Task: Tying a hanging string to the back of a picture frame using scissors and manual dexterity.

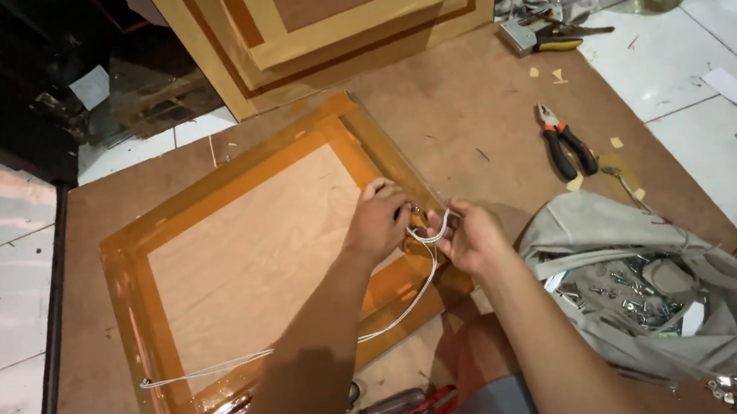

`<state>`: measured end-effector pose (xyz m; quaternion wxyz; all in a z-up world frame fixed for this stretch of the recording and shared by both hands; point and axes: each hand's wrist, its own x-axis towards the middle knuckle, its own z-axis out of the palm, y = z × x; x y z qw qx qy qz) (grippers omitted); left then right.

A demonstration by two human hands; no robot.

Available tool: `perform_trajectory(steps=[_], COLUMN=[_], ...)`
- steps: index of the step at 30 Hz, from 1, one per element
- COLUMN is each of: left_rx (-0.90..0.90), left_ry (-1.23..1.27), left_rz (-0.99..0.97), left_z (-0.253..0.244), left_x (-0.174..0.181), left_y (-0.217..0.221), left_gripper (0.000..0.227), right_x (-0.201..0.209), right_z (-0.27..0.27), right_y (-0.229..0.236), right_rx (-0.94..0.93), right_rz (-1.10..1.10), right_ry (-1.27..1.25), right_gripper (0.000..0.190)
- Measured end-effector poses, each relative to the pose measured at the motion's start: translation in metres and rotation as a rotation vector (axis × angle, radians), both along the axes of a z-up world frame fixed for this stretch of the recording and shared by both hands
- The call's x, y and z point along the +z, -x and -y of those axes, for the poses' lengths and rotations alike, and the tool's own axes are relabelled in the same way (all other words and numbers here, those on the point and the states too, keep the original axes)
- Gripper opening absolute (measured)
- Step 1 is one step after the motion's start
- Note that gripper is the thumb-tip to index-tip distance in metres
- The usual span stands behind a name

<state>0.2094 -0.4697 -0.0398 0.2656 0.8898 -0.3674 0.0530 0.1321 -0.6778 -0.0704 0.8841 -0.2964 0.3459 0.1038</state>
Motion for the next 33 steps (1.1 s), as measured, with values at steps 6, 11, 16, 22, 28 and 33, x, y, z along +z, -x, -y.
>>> perform_trajectory(steps=[6,11,16,22,28,33], left_rx=[-0.021,0.001,0.015,0.064,0.094,0.159], left_ry=[0.063,0.041,0.027,0.0,-0.164,-0.385], left_rz=[0.05,0.063,0.05,0.028,-0.001,-0.217], left_z=[-0.003,-0.002,-0.002,0.001,0.013,0.041], left_x=[0.002,0.004,0.004,-0.001,0.025,0.042], left_y=[0.004,0.006,0.005,0.002,-0.009,-0.023], left_gripper=[0.02,0.021,0.022,0.022,0.009,0.016], right_x=[-0.022,-0.015,-0.002,0.031,0.039,0.016], right_z=[0.005,-0.002,-0.004,-0.015,-0.01,0.007], right_y=[-0.009,-0.012,-0.007,0.0,-0.003,-0.013], right_rx=[-0.061,-0.066,-0.056,-0.047,-0.143,-0.259], right_rz=[-0.021,-0.024,-0.026,-0.021,-0.062,-0.105], right_ry=[-0.219,-0.21,-0.173,-0.182,-0.251,-0.52], right_gripper=[0.02,0.016,0.016,0.016,0.014,0.013])
